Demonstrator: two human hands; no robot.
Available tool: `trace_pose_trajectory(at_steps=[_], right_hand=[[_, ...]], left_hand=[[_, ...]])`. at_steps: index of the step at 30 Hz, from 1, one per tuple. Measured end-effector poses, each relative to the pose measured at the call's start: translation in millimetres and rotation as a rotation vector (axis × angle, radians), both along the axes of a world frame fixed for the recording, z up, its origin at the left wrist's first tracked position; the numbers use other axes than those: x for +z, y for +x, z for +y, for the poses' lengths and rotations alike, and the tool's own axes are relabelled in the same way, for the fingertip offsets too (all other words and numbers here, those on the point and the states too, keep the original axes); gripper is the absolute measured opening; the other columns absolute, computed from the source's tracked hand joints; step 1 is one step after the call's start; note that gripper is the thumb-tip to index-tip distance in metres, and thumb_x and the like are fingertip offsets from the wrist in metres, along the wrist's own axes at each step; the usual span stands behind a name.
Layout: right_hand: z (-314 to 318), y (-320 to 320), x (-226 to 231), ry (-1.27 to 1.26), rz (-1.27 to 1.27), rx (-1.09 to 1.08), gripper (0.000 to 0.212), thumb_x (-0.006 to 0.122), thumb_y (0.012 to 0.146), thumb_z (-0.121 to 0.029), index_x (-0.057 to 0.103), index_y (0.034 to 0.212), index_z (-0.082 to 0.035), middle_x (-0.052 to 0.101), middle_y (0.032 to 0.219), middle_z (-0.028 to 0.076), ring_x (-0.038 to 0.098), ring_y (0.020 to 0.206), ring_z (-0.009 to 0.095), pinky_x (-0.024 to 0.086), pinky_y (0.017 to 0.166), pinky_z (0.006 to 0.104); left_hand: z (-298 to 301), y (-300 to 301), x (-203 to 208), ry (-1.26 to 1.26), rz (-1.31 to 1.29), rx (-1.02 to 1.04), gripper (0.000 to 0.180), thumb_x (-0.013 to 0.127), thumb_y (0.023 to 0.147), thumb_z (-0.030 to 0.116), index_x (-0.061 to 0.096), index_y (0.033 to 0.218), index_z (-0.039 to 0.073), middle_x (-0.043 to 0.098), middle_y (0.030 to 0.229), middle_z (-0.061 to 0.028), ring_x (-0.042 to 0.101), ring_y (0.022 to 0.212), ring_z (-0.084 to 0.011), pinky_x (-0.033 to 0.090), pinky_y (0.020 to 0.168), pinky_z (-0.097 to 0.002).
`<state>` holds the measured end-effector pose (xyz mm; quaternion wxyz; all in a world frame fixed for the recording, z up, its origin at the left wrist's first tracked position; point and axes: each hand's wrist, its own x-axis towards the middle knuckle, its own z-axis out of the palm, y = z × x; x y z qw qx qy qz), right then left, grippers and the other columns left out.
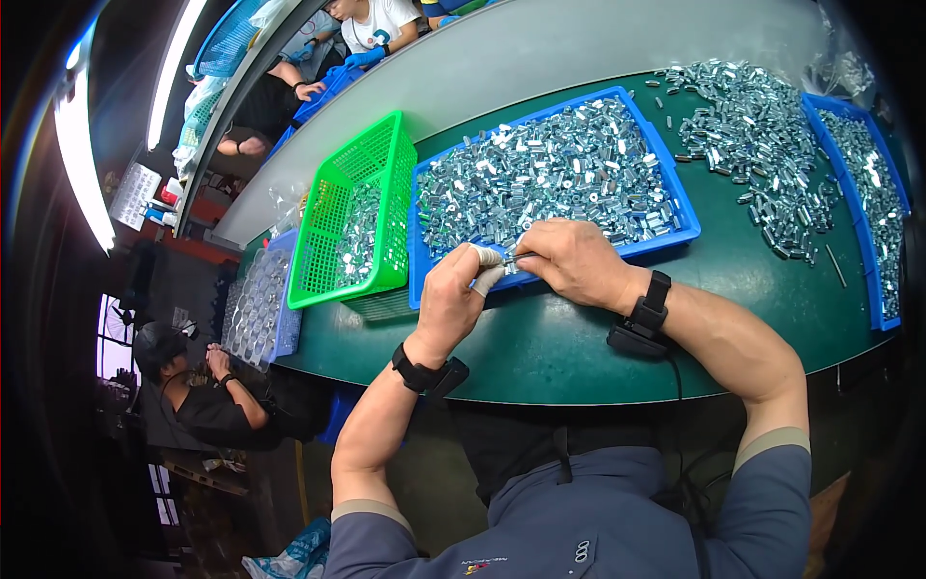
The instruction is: The person picks up a metal component and a small pin from a blue tray, inserts the pin into the component by hand, and places the assembled unit into a green basket.
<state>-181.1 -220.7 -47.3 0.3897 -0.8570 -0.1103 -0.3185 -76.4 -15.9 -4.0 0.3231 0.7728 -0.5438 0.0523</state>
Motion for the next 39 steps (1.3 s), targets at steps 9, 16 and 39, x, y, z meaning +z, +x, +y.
trace_pose_trajectory(at_steps=[9, 16, 39], right_hand=[[-1.4, -1.4, 1.9, -0.096, 0.153, -0.044, 0.017, 0.072, 0.098, -0.023, 0.072, 0.095, -0.006, 0.072, 0.088, 0.011, 0.07, 0.085, 0.036, 0.054, 0.075, 0.0471], [0.9, 1.2, 0.7, 0.031, -0.086, 0.005, 0.019, 0.072, 0.099, -0.023, 0.071, 0.093, -0.006, 0.07, 0.084, 0.013, 0.069, 0.082, 0.037, 0.053, 0.072, 0.0484], [0.9, -2.2, 2.8, 0.074, -0.042, -0.057, 0.016, 0.078, 0.091, -0.014, 0.065, 0.093, -0.007, 0.067, 0.092, 0.009, 0.067, 0.09, 0.033, 0.054, 0.076, 0.0451]], left_hand=[[-0.9, -2.2, 3.3, 0.002, -0.096, -0.024, 0.018, 0.08, 0.089, -0.005, 0.068, 0.102, 0.0, 0.067, 0.09, -0.0122, 0.068, 0.079, -0.0261, 0.056, 0.071, -0.0351], [-1.8, -2.3, 2.4, -0.015, -0.064, -0.011, 0.018, 0.08, 0.088, -0.005, 0.068, 0.102, 0.0, 0.067, 0.088, -0.0122, 0.068, 0.078, -0.0267, 0.054, 0.069, -0.0356], [36.8, 30.4, 39.4, -0.002, 0.002, 0.211, 0.013, 0.077, 0.096, 0.001, 0.072, 0.108, 0.001, 0.077, 0.095, -0.0082, 0.073, 0.087, -0.0152, 0.058, 0.079, -0.0305]])
